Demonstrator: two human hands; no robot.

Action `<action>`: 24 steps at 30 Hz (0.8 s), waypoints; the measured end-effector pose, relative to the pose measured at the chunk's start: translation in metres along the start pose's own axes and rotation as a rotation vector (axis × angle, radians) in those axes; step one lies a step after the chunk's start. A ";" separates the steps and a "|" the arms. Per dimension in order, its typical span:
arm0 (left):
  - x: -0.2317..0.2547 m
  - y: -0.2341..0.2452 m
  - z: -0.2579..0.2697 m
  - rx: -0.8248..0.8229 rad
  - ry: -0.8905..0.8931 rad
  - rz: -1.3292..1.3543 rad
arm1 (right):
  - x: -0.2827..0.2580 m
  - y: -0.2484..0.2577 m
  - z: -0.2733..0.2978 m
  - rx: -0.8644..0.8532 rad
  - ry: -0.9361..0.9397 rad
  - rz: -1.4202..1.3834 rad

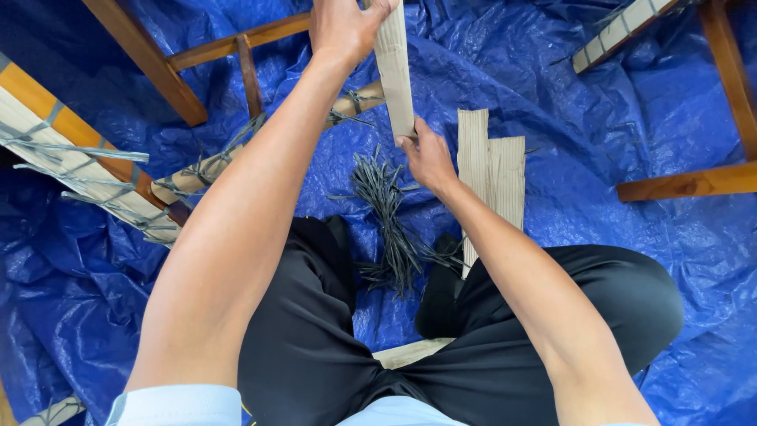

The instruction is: Tying and weaving strips of material onto a wooden furniture frame.

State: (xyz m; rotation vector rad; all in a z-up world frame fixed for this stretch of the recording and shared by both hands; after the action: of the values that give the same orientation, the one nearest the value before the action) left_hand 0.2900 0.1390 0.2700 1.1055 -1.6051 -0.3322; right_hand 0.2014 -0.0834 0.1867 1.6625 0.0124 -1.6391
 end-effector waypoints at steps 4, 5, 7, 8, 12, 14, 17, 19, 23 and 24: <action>0.006 0.006 0.002 -0.060 0.024 0.073 | 0.014 0.002 -0.004 -0.100 0.091 -0.018; 0.005 0.006 0.003 -0.028 -0.022 0.094 | 0.016 0.001 -0.003 -0.127 0.083 -0.001; 0.006 0.004 0.001 -0.090 0.075 0.072 | 0.012 0.004 -0.006 -0.137 0.079 0.038; 0.006 0.002 0.001 -0.162 0.173 0.053 | 0.011 0.005 -0.007 -0.145 0.067 0.076; 0.018 0.011 0.004 -0.095 0.114 0.119 | -0.012 0.020 -0.031 0.083 0.314 0.181; 0.020 0.011 0.004 -0.106 0.137 0.128 | -0.041 0.037 -0.044 0.154 0.372 0.100; 0.024 0.012 0.002 -0.113 0.149 0.108 | -0.088 0.060 -0.055 0.219 0.517 0.116; 0.027 0.016 0.003 -0.138 0.190 0.115 | -0.108 0.068 -0.060 0.178 0.520 0.102; 0.026 0.016 0.006 -0.149 0.182 0.143 | -0.123 0.072 -0.066 0.103 0.468 0.111; 0.025 0.017 0.007 -0.148 0.184 0.143 | -0.122 0.072 -0.066 0.101 0.469 0.110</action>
State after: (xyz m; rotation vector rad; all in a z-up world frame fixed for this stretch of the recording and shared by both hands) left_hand 0.2771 0.1260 0.2946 0.8782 -1.4628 -0.2430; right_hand 0.2737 -0.0375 0.3169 2.0539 0.0709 -1.1552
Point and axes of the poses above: each hand's wrist, its own z-axis away from the middle knuckle, its own y-axis out of the back of the hand, x = y × z, the point moved 2 cm from there along -z, towards the middle knuckle, and after that the axes turned 8 degrees about -x, right-handed, at the moved point
